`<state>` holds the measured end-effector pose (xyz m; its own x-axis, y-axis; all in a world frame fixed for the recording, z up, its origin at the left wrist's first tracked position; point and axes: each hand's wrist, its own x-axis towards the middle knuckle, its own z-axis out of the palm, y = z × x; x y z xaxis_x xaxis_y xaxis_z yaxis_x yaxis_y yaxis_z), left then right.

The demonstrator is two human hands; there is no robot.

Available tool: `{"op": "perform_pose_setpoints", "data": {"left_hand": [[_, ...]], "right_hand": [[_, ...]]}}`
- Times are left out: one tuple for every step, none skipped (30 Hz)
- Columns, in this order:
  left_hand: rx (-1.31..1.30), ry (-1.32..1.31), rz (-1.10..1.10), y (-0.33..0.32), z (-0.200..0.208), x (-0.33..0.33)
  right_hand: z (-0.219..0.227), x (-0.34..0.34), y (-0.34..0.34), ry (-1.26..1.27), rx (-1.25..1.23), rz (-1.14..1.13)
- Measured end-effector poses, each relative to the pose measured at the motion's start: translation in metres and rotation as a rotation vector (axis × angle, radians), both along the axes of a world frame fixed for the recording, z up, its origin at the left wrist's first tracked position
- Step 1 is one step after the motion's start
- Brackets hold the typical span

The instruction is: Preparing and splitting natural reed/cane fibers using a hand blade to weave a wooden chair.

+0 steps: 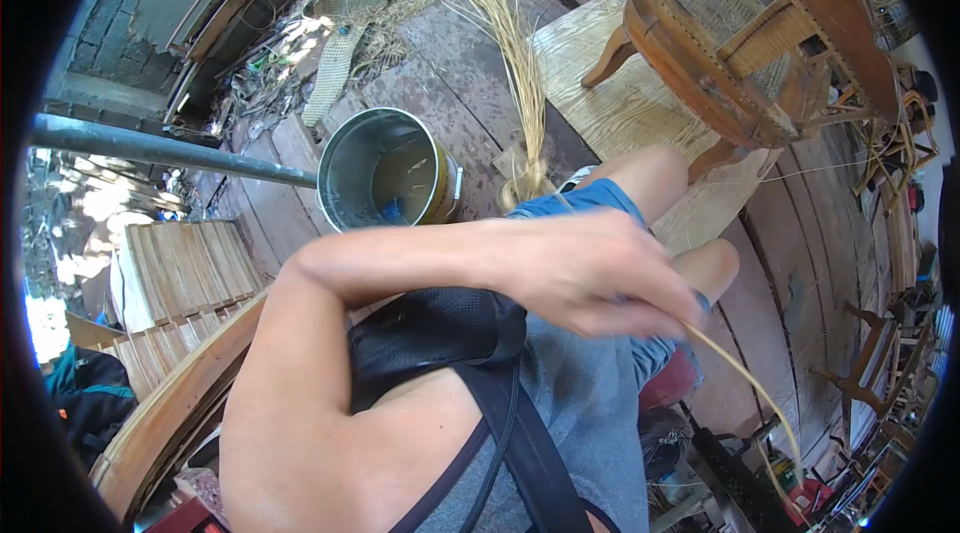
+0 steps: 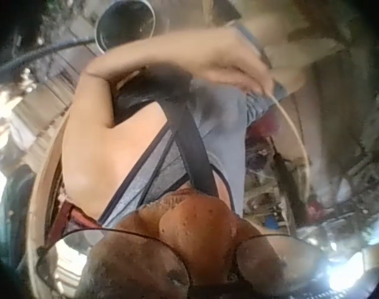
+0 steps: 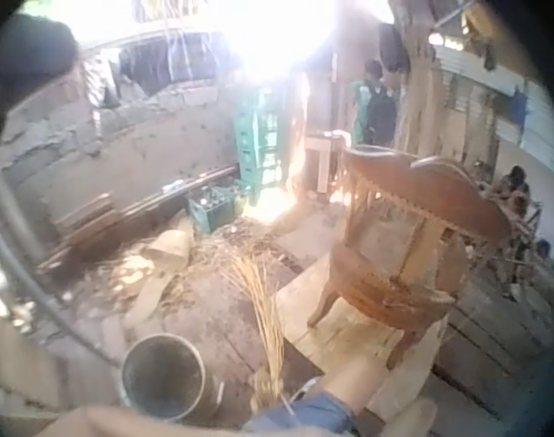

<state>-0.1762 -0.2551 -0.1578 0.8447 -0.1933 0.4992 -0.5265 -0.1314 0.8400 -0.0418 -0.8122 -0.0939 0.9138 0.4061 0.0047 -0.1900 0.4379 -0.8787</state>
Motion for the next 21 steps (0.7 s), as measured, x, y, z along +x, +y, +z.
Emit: {"op": "perform_pose_setpoints", "data": {"left_hand": [[0.036,-0.023,-0.103,-0.017,0.013,0.015],[0.071,-0.050,-0.212,-0.038,0.022,0.030],[0.084,-0.081,-0.224,-0.064,0.028,0.041],[0.098,-0.103,-0.231,-0.093,0.032,0.053],[0.092,-0.114,-0.162,-0.121,0.027,0.071],[0.087,-0.132,-0.095,-0.148,0.018,0.094],[0.176,-0.067,-0.022,-0.173,0.005,0.123],[0.236,-0.010,0.011,-0.201,-0.005,0.144],[0.282,-0.026,0.023,-0.221,0.000,0.145],[0.246,-0.145,-0.063,-0.247,0.018,0.127],[0.265,-0.274,-0.112,-0.273,0.019,0.123],[0.265,-0.278,-0.153,-0.286,0.020,0.124],[0.393,-0.349,-0.170,-0.299,0.023,0.125],[0.510,-0.435,-0.198,-0.312,0.028,0.125],[0.498,-0.336,-0.349,-0.302,0.037,0.131],[0.544,-0.384,-0.249,-0.299,0.035,0.136],[0.630,-0.289,-0.298,-0.286,0.042,0.143],[0.591,-0.290,-0.281,-0.287,0.040,0.150],[0.564,-0.273,-0.348,-0.282,0.048,0.158],[0.567,-0.283,-0.245,-0.286,0.053,0.164],[0.654,-0.278,-0.216,-0.287,0.072,0.170]], "right_hand": [[-0.003,-0.004,-0.003,0.005,-0.004,0.006],[-0.006,-0.012,-0.003,0.006,-0.008,0.007],[-0.011,-0.017,-0.005,0.016,-0.010,0.015],[-0.018,-0.019,-0.006,0.036,-0.007,0.030],[-0.026,-0.017,-0.007,0.058,-0.003,0.058],[-0.034,-0.015,-0.006,0.072,0.002,0.084],[-0.045,-0.011,-0.004,0.091,0.010,0.116],[-0.040,-0.015,0.019,0.107,-0.008,0.105],[-0.046,-0.008,0.015,0.130,-0.008,0.132],[-0.023,-0.056,-0.013,0.073,-0.083,0.038],[-0.041,-0.061,-0.023,0.076,-0.079,0.008],[-0.070,-0.063,-0.033,-0.114,0.015,0.131],[-0.083,-0.070,-0.037,-0.304,0.093,0.249],[-0.070,-0.086,-0.008,-0.207,0.173,0.157],[-0.064,-0.091,0.000,-0.131,0.288,0.046],[-0.063,-0.080,-0.012,-0.078,0.254,0.115],[-0.069,-0.063,-0.020,0.071,0.368,0.144],[-0.085,-0.057,-0.031,-0.075,0.160,-0.487],[-0.053,-0.046,0.012,-0.076,0.036,-0.408],[-0.033,-0.036,0.028,-0.109,0.004,-0.369],[-0.007,-0.038,0.016,-0.148,-0.040,-0.244]]}}
